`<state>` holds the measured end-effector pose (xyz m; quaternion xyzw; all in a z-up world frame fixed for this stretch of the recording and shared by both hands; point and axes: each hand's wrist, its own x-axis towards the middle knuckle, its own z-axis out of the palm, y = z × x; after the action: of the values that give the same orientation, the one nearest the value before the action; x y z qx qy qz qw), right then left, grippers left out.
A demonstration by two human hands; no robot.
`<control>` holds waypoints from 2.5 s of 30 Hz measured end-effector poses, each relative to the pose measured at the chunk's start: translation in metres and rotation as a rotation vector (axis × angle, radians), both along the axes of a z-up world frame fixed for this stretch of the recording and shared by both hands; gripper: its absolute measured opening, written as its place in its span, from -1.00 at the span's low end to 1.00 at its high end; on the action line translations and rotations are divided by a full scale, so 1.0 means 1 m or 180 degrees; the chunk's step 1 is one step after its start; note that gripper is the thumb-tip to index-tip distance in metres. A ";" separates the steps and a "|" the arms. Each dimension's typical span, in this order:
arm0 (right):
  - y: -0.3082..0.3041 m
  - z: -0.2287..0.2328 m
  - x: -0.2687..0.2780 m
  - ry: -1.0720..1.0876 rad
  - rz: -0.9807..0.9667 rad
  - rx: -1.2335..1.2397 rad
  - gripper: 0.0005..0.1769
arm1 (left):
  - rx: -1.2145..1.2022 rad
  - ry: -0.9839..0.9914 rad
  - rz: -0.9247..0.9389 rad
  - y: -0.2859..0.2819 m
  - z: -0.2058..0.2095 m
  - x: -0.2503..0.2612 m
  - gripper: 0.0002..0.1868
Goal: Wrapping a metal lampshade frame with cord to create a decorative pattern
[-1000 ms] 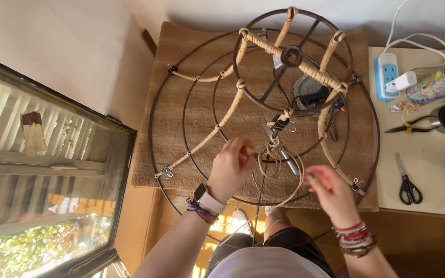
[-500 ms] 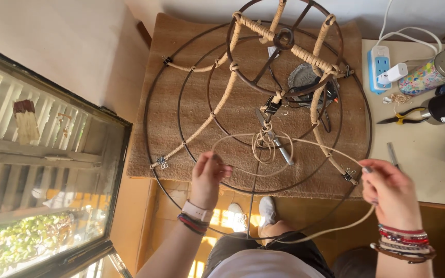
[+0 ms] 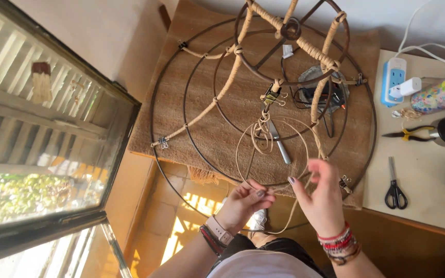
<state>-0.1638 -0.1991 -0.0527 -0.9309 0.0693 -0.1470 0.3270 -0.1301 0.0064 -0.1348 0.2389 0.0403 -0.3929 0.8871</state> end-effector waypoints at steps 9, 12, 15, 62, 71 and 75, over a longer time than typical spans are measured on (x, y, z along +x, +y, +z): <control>-0.006 -0.016 -0.012 0.0376 0.0494 0.5416 -0.61 | 0.0582 -0.0348 0.0887 -0.021 -0.003 -0.001 -0.90; -0.036 -0.040 -0.003 0.0558 0.0274 0.4704 -0.60 | 0.0503 0.0139 0.1336 0.025 0.073 0.070 -0.58; -0.044 -0.046 0.008 0.0801 -0.0319 0.4138 -0.67 | 0.0719 0.0767 0.1066 0.046 0.033 0.098 -0.57; -0.097 -0.001 -0.012 0.0976 -0.0814 0.2394 -0.76 | 0.6266 -0.2371 0.0831 0.131 0.036 0.127 -0.76; -0.082 -0.018 0.031 -0.0040 -0.0280 -0.0469 -0.78 | 0.5200 -0.3325 -0.0061 0.018 0.062 0.104 -0.65; -0.077 -0.029 0.056 -0.0607 -0.0354 -0.1080 -0.66 | 0.4612 -0.2847 -0.0059 0.018 0.005 0.097 -0.62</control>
<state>-0.1078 -0.2761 -0.0817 -0.9493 0.0635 -0.2620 0.1620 -0.0333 0.0244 -0.1299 0.8807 -0.0745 -0.1460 0.4444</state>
